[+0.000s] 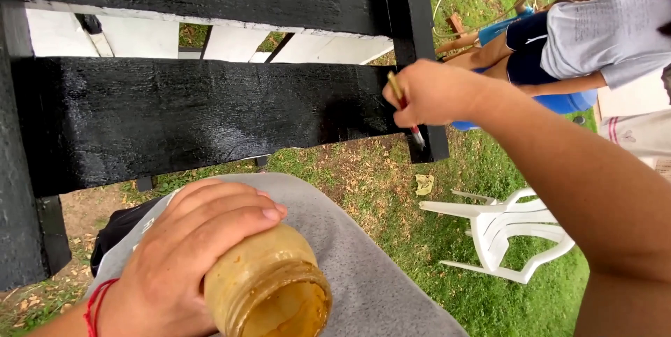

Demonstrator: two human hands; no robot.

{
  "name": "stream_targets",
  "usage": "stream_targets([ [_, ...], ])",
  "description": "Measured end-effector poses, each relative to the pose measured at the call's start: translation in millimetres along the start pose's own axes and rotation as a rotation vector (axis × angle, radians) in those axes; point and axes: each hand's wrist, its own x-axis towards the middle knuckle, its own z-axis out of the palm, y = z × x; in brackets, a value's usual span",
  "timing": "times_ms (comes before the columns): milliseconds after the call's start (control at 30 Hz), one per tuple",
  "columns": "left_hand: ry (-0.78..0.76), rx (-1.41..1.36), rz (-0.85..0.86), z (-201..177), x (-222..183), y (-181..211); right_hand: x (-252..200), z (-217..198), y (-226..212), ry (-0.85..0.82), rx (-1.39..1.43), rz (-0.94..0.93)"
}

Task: Painting a wooden structure with black paint using a paintbrush in an outdoor setting.

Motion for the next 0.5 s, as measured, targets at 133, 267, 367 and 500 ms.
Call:
stream_targets([
  [133,-0.014,-0.001,0.005,3.9,2.6,-2.1,8.5,-15.3,31.0,0.297,0.131,-0.047],
  [267,-0.030,0.001,0.013,4.5,6.8,-3.8,55.5,-0.1,66.8,0.910,-0.245,-0.293],
  [367,-0.044,-0.007,0.023,4.7,8.0,-4.5,60.0,15.6,60.4,0.850,-0.408,-0.310],
  [500,-0.016,-0.003,0.013,-0.9,10.6,-4.0,47.1,37.2,58.2,0.623,-0.157,-0.250],
])
